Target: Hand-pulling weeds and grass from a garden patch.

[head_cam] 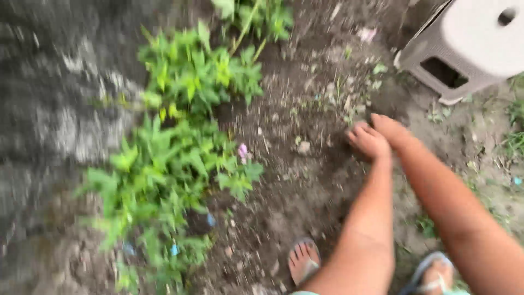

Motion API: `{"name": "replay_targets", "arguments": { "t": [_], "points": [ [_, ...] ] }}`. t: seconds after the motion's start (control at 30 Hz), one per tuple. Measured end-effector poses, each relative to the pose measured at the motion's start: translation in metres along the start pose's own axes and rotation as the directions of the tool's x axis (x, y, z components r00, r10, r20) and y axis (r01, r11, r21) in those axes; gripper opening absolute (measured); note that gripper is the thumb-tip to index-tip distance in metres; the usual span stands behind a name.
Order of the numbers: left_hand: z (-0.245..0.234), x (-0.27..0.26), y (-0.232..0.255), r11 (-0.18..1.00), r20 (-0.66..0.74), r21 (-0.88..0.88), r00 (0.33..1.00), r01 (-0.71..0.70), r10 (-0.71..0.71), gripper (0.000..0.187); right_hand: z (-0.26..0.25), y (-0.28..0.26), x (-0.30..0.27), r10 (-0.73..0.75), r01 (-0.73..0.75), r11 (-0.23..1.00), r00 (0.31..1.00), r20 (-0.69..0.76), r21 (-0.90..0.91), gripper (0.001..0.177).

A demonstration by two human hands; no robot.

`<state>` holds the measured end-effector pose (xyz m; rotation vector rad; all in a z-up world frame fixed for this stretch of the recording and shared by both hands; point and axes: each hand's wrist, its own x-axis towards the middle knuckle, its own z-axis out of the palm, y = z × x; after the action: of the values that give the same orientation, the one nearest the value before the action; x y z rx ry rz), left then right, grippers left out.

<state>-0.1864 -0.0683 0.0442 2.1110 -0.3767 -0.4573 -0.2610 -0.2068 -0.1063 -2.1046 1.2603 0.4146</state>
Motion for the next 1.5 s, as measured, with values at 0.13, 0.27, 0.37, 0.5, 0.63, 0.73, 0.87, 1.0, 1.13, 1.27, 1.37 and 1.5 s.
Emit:
{"name": "replay_targets", "arguments": {
  "t": [0.13,0.27,0.37,0.5,0.63,0.73,0.87,1.0,1.13,1.27,1.37,1.5],
  "points": [
    [0.053,-0.053,-0.012,0.977,0.105,-0.209,0.994,0.051,-0.029,0.018,-0.149,-0.013,-0.069,0.233,-0.189,0.798,0.972,0.004,-0.572,0.032],
    [0.032,-0.069,-0.007,0.983,0.284,-0.137,0.955,0.124,-0.081,0.015,-0.269,-0.035,-0.085,0.358,-0.369,0.775,0.925,-0.124,-0.513,0.024],
    [0.039,-0.056,-0.031,0.981,0.238,-0.149,0.958,-0.125,0.159,0.031,-0.286,0.04,-0.024,-0.056,-0.177,0.637,0.96,-0.274,-0.751,0.036],
    [0.009,0.0,-0.042,0.988,0.273,-0.144,0.958,-0.053,0.091,0.029,-0.227,-0.064,-0.013,-0.026,-0.032,0.803,0.996,-0.088,-0.595,0.047],
    [-0.02,0.072,-0.066,0.962,0.307,0.052,0.921,-0.27,0.242,0.026,-0.136,-0.063,0.055,-0.189,0.146,0.728,0.982,0.01,-0.67,0.023],
    [-0.049,0.108,-0.093,0.867,0.334,0.199,0.864,-0.456,0.378,0.024,-0.052,-0.051,0.074,-0.447,0.299,0.78,0.881,-0.156,-0.549,0.035],
    [-0.097,0.147,-0.098,0.673,0.536,0.418,0.764,-0.61,0.359,0.03,-0.009,-0.138,0.035,-0.364,0.371,0.926,0.822,-0.438,-0.073,0.057],
    [-0.116,0.182,-0.102,0.476,0.531,0.559,0.734,-0.679,0.423,0.021,-0.007,-0.177,0.029,-0.35,0.391,0.92,0.839,-0.417,0.013,0.045],
    [-0.116,0.2,-0.1,0.451,0.506,0.695,0.826,-0.56,0.247,0.021,0.023,-0.126,0.091,-0.645,0.573,0.763,0.703,-0.299,-0.298,0.024],
    [-0.097,0.203,-0.084,0.388,0.462,0.699,0.793,-0.601,0.397,0.023,-0.043,-0.139,0.098,-0.573,0.561,0.816,0.754,-0.32,-0.139,0.006],
    [-0.05,0.23,-0.108,0.367,0.46,0.684,0.763,-0.63,0.454,0.024,-0.122,-0.152,0.083,-0.508,0.525,0.847,0.757,-0.41,-0.081,0.012],
    [-0.074,0.197,-0.053,0.494,0.488,0.669,0.829,-0.556,0.271,0.026,-0.136,-0.075,0.132,-0.535,0.518,0.843,0.781,-0.322,-0.145,0.019]
  ]
}}
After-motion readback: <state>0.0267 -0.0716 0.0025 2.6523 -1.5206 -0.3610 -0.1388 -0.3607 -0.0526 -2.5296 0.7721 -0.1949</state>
